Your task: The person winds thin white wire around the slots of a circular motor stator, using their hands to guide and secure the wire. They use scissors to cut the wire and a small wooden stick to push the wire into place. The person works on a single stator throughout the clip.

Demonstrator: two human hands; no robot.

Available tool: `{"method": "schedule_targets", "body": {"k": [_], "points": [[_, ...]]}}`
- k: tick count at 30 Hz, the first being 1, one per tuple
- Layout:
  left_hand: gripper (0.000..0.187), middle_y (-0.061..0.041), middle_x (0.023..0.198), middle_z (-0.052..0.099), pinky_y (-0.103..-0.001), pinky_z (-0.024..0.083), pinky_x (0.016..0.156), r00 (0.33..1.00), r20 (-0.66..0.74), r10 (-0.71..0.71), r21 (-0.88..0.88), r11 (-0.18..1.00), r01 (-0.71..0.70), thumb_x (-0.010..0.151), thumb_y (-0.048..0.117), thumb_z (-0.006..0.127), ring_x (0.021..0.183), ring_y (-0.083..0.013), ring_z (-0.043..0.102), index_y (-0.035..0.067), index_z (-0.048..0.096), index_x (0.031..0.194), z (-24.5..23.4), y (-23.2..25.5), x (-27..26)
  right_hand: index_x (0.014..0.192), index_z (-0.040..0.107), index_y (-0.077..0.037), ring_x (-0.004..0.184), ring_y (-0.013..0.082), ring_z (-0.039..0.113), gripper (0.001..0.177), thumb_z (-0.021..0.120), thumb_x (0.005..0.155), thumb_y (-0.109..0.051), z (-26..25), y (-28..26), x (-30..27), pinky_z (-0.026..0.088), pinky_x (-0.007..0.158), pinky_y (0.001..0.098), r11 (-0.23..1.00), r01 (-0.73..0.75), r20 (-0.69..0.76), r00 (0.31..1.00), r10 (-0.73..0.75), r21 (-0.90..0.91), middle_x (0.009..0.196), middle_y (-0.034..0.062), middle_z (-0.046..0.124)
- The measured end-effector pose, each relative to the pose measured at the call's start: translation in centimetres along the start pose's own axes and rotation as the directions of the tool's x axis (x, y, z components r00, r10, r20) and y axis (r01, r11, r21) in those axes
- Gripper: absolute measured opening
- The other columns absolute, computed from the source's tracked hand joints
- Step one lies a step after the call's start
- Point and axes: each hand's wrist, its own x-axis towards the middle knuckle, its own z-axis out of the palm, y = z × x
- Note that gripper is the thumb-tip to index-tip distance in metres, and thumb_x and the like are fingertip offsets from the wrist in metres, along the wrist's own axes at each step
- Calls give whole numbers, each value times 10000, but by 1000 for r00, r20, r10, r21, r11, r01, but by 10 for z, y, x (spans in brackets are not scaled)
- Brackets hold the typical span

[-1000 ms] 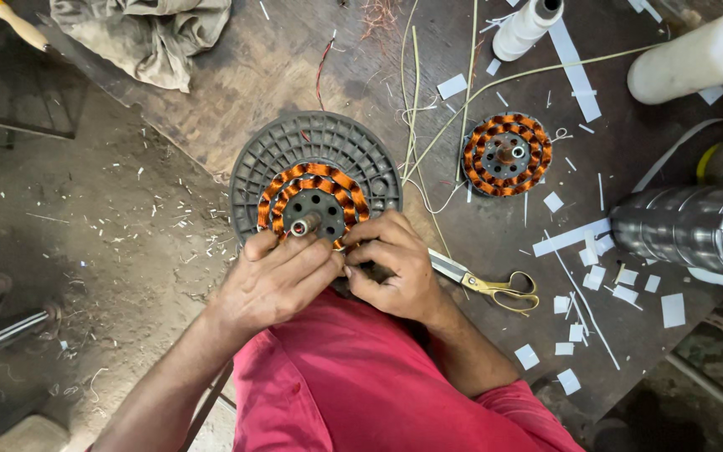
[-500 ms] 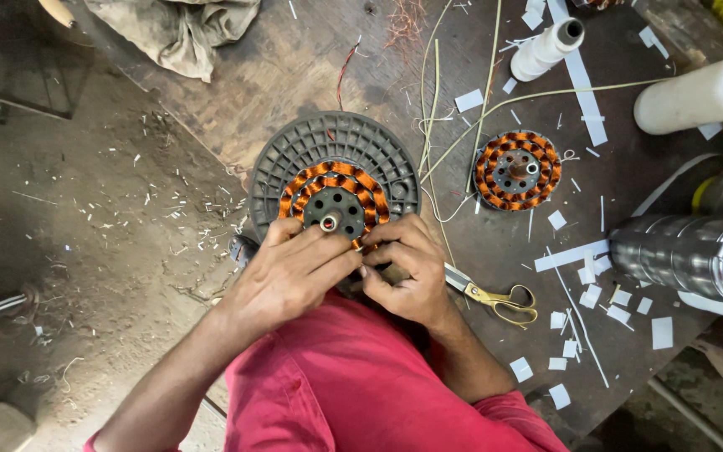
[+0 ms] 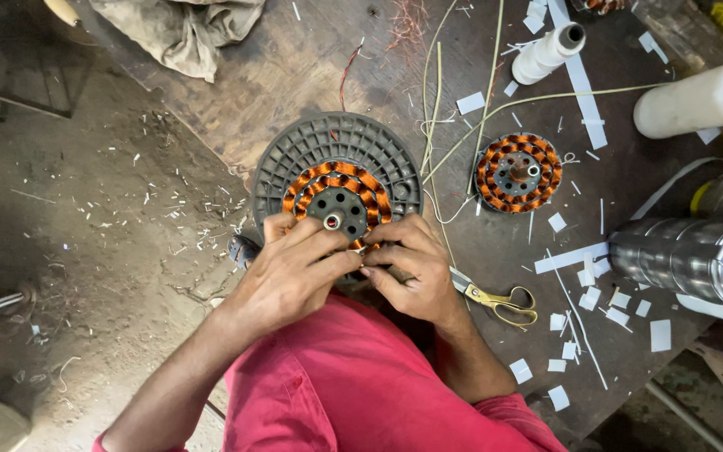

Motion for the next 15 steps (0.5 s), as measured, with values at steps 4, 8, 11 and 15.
{"method": "schedule_targets", "body": {"k": [4, 8, 11, 15], "points": [[297, 23, 1077, 633, -398, 356, 966, 996, 43, 76, 108, 991, -80, 838, 135, 728, 1033, -159, 599, 147, 697, 1134, -2, 0, -1, 872, 733, -30, 965, 264, 651, 176, 820, 720, -18, 3, 1, -1, 519, 865, 387, 999, 6, -7, 1000, -7, -33, 1063, 97, 706], [234, 6, 1059, 627, -425, 356, 979, 994, 41, 104, 98, 989, -107, 909, 222, 741, 1009, -170, 592, 128, 683, 1115, 1, -2, 0, 859, 725, -31, 973, 269, 662, 178, 812, 705, -14, 2, 3, -2, 525, 882, 395, 999, 19, -12, 1000, -19, -41, 1059, 94, 703], [287, 35, 1084, 641, -407, 356, 1025, 999, -42, 31, -11, 999, -32, 855, 139, 704, 1045, -177, 588, 168, 701, 1141, 1, -5, -1, 853, 722, -29, 962, 268, 659, 176, 828, 713, -22, 4, 4, -2, 528, 858, 385, 999, 7, -28, 1000, -9, -39, 1047, 94, 699], [259, 23, 1042, 635, -441, 365, 1012, 1000, 4, 25, 0, 1000, -25, 846, 170, 714, 1058, -198, 590, 171, 707, 1105, 4, -5, -3, 843, 724, -33, 953, 270, 662, 169, 817, 703, -22, 6, 2, -3, 533, 846, 384, 999, 3, -32, 999, -5, -54, 1039, 95, 707]]}}
